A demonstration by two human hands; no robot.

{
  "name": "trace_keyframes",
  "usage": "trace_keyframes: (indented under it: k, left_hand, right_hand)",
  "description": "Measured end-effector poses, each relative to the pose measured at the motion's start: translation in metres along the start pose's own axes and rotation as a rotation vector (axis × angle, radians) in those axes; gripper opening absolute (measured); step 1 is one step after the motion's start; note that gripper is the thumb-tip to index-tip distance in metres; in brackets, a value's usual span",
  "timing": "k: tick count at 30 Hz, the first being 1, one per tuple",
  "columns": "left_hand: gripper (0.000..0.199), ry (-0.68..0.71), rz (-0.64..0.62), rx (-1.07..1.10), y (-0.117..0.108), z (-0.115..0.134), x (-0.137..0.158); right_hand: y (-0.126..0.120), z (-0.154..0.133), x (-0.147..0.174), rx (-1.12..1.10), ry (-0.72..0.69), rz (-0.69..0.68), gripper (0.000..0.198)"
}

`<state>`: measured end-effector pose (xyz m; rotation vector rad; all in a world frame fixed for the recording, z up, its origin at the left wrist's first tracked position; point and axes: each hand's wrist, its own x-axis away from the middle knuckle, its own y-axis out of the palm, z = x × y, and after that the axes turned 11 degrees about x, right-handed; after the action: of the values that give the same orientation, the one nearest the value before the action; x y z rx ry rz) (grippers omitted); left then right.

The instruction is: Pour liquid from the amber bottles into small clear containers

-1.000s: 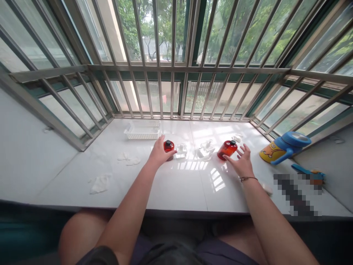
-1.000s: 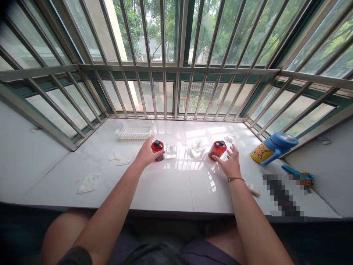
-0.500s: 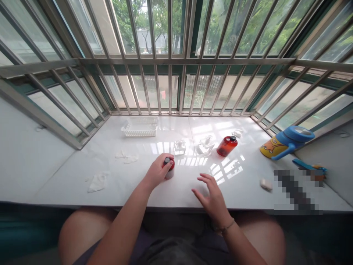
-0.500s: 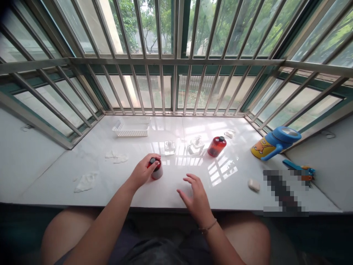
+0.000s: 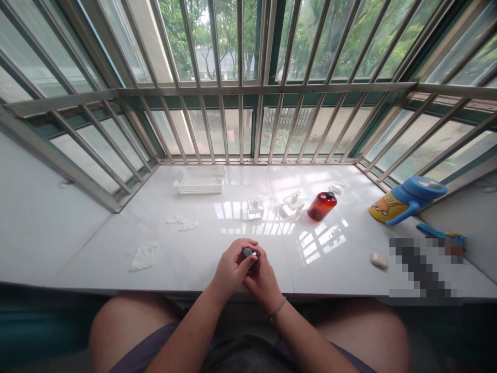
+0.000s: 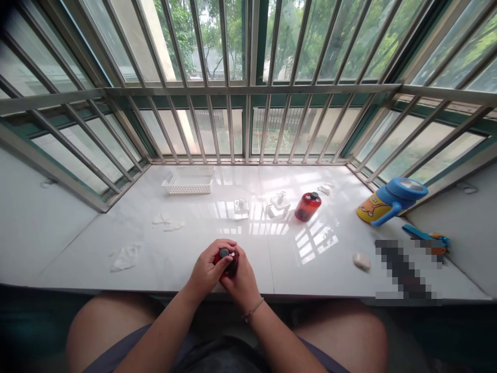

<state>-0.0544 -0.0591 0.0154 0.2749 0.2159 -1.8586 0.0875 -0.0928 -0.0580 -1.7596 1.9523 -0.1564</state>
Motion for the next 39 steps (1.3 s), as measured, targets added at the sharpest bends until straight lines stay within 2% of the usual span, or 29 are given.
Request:
trace_keyframes:
  k: [2, 5, 10, 16, 21, 24, 26, 28, 31, 34, 37, 39]
  left_hand:
    - [0.035, -0.029, 0.084, 0.121, 0.003, -0.006, 0.002]
    - [0.054, -0.070, 0.170, 0.266, 0.006, -0.013, 0.005]
    - [0.068, -0.120, 0.117, 0.212, 0.003, -0.009, 0.005]
    - [0.037, -0.038, 0.051, 0.008, 0.000, 0.001, 0.003]
    - [0.028, 0.040, 0.065, -0.068, 0.000, 0.008, 0.002]
    - [0.026, 0.081, 0.128, -0.098, -0.007, 0.017, 0.000]
    - [0.025, 0.088, 0.201, -0.188, -0.019, 0.024, -0.002]
    - [0.025, 0.065, 0.245, -0.380, -0.037, 0.026, -0.005]
    - [0.022, -0.017, 0.165, -0.751, -0.074, 0.015, -0.007]
    - [0.021, -0.222, 0.103, -1.055, -0.113, -0.005, -0.006]
    - [0.019, -0.417, 0.089, -1.103, -0.142, -0.021, -0.004]
    - [0.025, -0.463, 0.099, -1.078, -0.153, -0.024, -0.004]
  right_hand:
    - [-0.003, -0.001, -0.001, 0.023, -0.012, -0.002, 0.074]
    - [-0.004, -0.001, -0.001, 0.040, -0.023, -0.002, 0.077]
    - [-0.003, 0.002, 0.000, 0.039, -0.019, -0.005, 0.079]
    - [-0.001, 0.005, 0.001, 0.049, -0.014, -0.006, 0.080]
    - [-0.001, 0.003, -0.001, 0.009, -0.040, -0.001, 0.077]
    - [-0.002, 0.001, -0.001, 0.002, -0.042, -0.012, 0.076]
    - [-0.003, 0.001, -0.001, 0.018, -0.038, -0.008, 0.078]
    - [-0.003, 0.002, -0.001, 0.042, -0.041, 0.003, 0.080]
    - [-0.002, 0.003, -0.001, 0.065, -0.051, 0.016, 0.081]
    - [-0.002, 0.004, -0.001, 0.068, -0.045, 0.014, 0.081]
    - [-0.002, 0.003, -0.001, 0.062, -0.029, 0.006, 0.081]
    - [-0.002, 0.002, -0.001, 0.059, -0.022, 0.002, 0.081]
